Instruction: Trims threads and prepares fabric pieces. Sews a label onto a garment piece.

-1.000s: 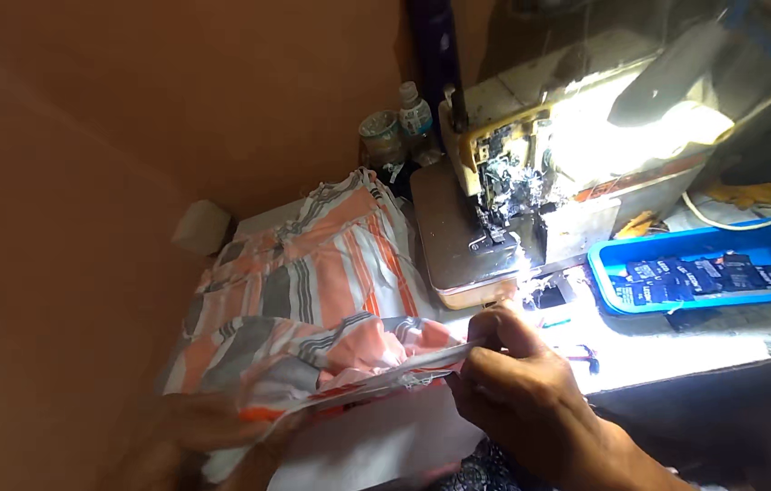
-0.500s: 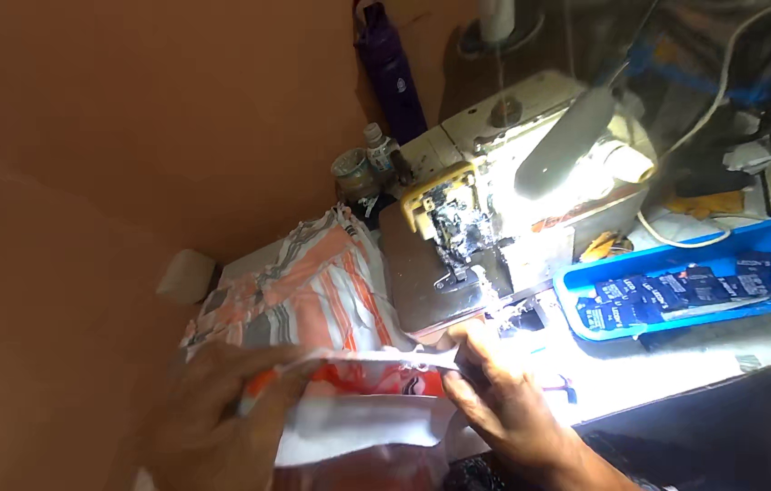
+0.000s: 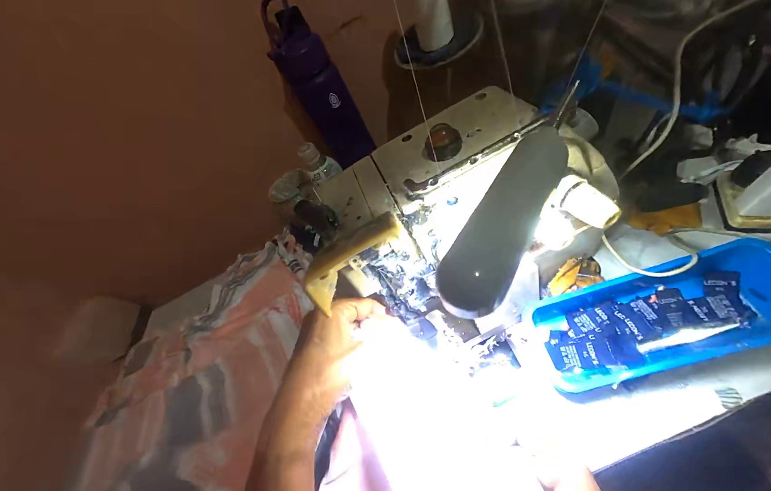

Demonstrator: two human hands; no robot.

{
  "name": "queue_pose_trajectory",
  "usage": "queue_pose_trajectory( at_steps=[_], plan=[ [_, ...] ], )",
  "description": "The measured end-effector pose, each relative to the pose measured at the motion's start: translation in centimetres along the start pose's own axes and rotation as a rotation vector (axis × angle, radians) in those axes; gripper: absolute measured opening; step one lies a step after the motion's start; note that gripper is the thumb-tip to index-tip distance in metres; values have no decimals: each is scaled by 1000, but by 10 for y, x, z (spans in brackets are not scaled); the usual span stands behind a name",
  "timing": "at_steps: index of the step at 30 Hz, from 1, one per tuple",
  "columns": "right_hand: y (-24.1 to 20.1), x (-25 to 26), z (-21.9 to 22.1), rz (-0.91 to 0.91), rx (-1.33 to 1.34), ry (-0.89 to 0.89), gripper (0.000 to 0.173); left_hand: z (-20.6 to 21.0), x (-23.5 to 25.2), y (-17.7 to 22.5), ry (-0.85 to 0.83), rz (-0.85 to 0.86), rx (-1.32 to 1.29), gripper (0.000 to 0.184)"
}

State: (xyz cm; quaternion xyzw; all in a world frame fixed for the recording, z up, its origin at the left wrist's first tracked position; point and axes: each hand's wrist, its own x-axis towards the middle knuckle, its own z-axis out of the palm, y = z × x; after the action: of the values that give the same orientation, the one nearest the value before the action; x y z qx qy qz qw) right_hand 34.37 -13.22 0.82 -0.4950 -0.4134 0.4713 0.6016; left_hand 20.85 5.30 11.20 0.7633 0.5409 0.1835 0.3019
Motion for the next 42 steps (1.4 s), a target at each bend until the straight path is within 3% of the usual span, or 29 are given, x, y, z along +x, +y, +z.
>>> queue_pose_trajectory(
  at_steps=[2,6,12,20,22,27,29,31,33,37,40,42],
  plan=[
    [-4,12,5,-10,29,46,10,3,5,2,76,-62,-98,8],
    [2,43,16,-152,135,54,9,11,17,-1,213,-64,-147,30],
    [-1,17,27,-15,49,79,22,10,20,-12,198,64,-90,32],
    [0,28,33,-50,112,172,24,8,37,-36,196,126,-102,33],
    [4,37,38,-135,110,160,27,7,44,-42,208,130,-67,31],
    [11,50,46,-247,121,204,23,8,31,-53,421,260,48,50],
    [9,51,45,-239,135,201,23,3,4,-64,536,450,100,48],
    [6,52,42,-211,188,179,23,-3,-31,-71,461,609,85,41],
    [1,54,39,-137,233,170,20,2,-50,-78,310,663,143,48],
    [-4,57,33,-34,219,115,20,13,-49,-77,336,650,210,33],
    [-6,57,22,-182,-274,191,27,-2,-69,-41,287,734,325,32],
    [-12,51,14,-423,-562,205,30,-11,-103,1,87,838,407,37]
  ],
)
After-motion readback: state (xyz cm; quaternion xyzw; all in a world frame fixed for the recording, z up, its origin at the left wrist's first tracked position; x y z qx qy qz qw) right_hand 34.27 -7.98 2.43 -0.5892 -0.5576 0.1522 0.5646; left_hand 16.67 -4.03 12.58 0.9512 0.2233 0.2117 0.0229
